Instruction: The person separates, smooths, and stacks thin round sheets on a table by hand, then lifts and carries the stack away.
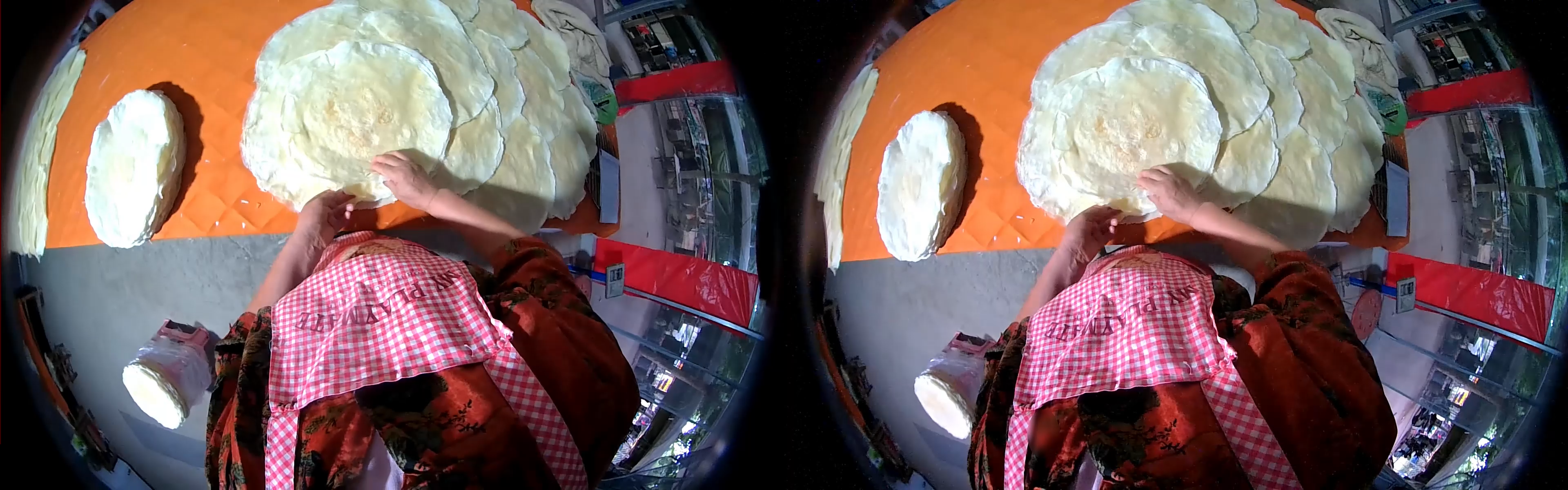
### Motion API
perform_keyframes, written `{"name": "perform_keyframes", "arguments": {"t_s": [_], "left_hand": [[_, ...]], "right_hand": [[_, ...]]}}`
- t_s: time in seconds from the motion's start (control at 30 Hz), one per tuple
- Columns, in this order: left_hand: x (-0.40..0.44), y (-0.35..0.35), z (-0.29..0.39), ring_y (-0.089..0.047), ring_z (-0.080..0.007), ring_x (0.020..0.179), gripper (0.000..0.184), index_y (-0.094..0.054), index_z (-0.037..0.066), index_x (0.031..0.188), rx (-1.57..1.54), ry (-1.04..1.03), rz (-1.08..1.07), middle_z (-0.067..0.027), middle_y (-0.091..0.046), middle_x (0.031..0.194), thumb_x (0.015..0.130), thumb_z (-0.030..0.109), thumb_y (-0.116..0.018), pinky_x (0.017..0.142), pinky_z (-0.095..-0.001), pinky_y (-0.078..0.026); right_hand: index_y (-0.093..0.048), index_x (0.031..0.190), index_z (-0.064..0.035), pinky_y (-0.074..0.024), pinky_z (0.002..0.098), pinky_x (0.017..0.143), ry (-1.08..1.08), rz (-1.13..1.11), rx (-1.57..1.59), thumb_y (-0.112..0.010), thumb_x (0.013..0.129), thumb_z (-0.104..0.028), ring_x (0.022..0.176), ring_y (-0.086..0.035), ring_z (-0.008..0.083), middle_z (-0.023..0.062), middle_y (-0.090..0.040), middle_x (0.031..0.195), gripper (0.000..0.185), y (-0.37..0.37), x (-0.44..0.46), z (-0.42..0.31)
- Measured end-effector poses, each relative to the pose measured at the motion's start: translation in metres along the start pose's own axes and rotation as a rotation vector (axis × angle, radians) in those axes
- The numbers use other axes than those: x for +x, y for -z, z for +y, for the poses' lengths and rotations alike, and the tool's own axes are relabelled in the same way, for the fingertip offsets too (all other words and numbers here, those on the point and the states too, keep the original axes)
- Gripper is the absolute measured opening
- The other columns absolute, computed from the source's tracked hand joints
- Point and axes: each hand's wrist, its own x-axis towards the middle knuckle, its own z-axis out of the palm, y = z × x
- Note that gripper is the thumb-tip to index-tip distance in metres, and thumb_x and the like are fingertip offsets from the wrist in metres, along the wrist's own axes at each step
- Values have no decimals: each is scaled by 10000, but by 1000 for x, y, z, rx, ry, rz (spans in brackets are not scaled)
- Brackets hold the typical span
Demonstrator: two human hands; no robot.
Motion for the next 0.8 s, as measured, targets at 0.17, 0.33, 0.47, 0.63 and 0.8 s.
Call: {"name": "perform_keyframes", "arguments": {"t_s": [0.17,0.33,0.47,0.63,0.8], "left_hand": [[8,-9,-1,-544,-177,675,145,-537,-15,961,-48,-52,-29,-112,-591,837,921,96,-451,607,-280,-483],[14,-12,-2,-551,-205,723,146,-519,4,971,-144,-113,34,-118,-573,880,928,127,-452,668,-321,-495],[-3,-33,3,-567,-274,886,158,-479,1,1023,-180,-112,0,-160,-543,996,921,121,-457,779,-409,-502],[-8,-44,-12,-564,-346,986,363,-299,0,1197,-103,-162,-135,-211,-500,1082,882,20,-477,874,-462,-508],[5,-51,-31,-588,-329,965,467,-255,-7,1204,-58,-169,47,-213,-498,1105,822,-102,-506,831,-384,-549]], "right_hand": [[-475,1276,-28,-321,392,1053,43,-32,-49,-651,805,-265,1243,-396,288,124,-446,1326,556,8,-10,-14],[-423,1329,-26,-289,403,1076,44,-64,-9,-664,802,-330,1277,-370,290,134,-411,1369,654,9,-8,-7],[-412,1336,-24,-284,401,1083,61,-70,13,-631,826,-359,1283,-368,290,138,-412,1371,648,6,-9,4],[-428,1317,-17,-302,395,1076,107,-61,43,-629,831,-354,1261,-399,290,139,-447,1340,625,11,-10,8],[-465,1280,-13,-326,397,1063,111,-72,126,-653,810,-358,1246,-418,288,137,-465,1322,612,14,-7,17]]}}
